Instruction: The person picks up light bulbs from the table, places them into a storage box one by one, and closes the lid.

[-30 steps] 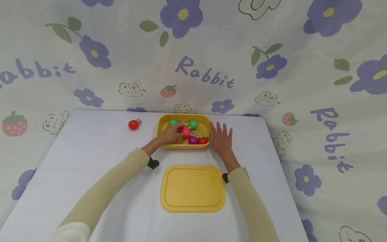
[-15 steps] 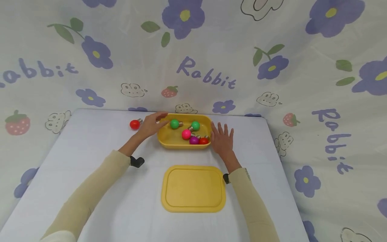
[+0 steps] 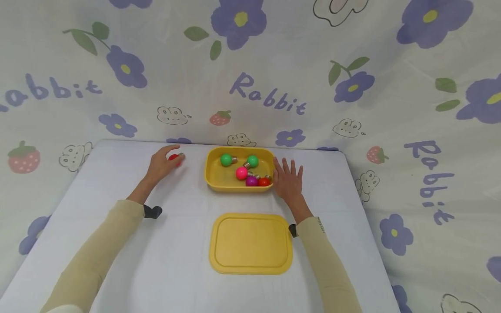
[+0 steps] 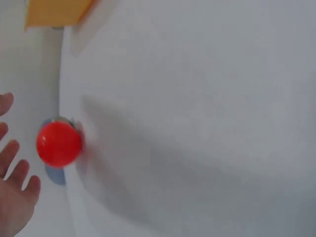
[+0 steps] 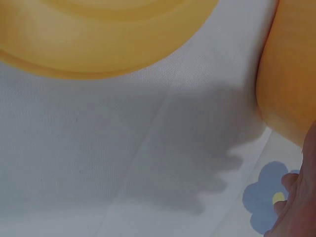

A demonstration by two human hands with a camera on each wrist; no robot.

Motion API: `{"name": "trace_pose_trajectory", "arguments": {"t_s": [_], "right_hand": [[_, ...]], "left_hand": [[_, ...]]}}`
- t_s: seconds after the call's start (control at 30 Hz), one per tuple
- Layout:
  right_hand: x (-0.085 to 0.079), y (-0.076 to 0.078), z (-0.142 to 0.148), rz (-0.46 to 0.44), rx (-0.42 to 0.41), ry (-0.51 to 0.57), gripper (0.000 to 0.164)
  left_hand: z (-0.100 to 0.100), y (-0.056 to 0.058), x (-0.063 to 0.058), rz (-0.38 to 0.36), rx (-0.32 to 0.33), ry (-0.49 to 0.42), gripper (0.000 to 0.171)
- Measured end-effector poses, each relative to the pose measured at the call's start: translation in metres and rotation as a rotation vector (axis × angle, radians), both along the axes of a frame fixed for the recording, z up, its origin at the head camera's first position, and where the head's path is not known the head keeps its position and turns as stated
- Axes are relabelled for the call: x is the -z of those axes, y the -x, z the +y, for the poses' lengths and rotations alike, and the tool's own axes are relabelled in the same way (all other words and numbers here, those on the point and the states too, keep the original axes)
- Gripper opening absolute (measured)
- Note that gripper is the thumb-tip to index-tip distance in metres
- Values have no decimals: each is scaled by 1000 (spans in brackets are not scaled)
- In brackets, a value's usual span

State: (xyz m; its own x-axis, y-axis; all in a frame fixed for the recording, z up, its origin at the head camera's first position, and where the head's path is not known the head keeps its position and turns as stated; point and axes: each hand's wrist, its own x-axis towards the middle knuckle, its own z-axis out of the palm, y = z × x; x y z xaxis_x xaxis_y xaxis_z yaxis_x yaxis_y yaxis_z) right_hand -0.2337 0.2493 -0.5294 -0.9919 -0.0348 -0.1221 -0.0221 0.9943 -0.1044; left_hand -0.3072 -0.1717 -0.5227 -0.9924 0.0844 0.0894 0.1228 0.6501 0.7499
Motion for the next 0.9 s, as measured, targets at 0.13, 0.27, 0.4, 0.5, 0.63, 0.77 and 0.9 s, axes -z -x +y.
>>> {"name": "trace_pose_trajectory", "arguments": {"t_s": [0.13, 0.27, 0.4, 0.5, 0.63, 0.77, 0.9], "right_hand": [[-1, 0, 0, 13, -6, 7, 55], [-1, 0, 0, 10, 5, 8, 54], [0, 1, -1, -7, 13, -1, 55], [0, 1, -1, -19, 18, -5, 56], [0, 2, -1, -21, 16, -13, 56], [1, 2, -2, -10, 14, -19, 56], [2, 3, -1, -5, 16, -18, 56]], "left_hand": [[-10, 2, 9, -96, -26, -26, 58], [-14, 3, 14, -166, -33, -32, 63], [-17, 2, 18, -208, -41, -71, 65], [-18, 2, 19, -223, -43, -92, 66], [-18, 1, 21, -213, -40, -88, 63], [-19, 1, 21, -210, -39, -89, 59], [-18, 2, 21, -226, -44, -87, 56]]}}
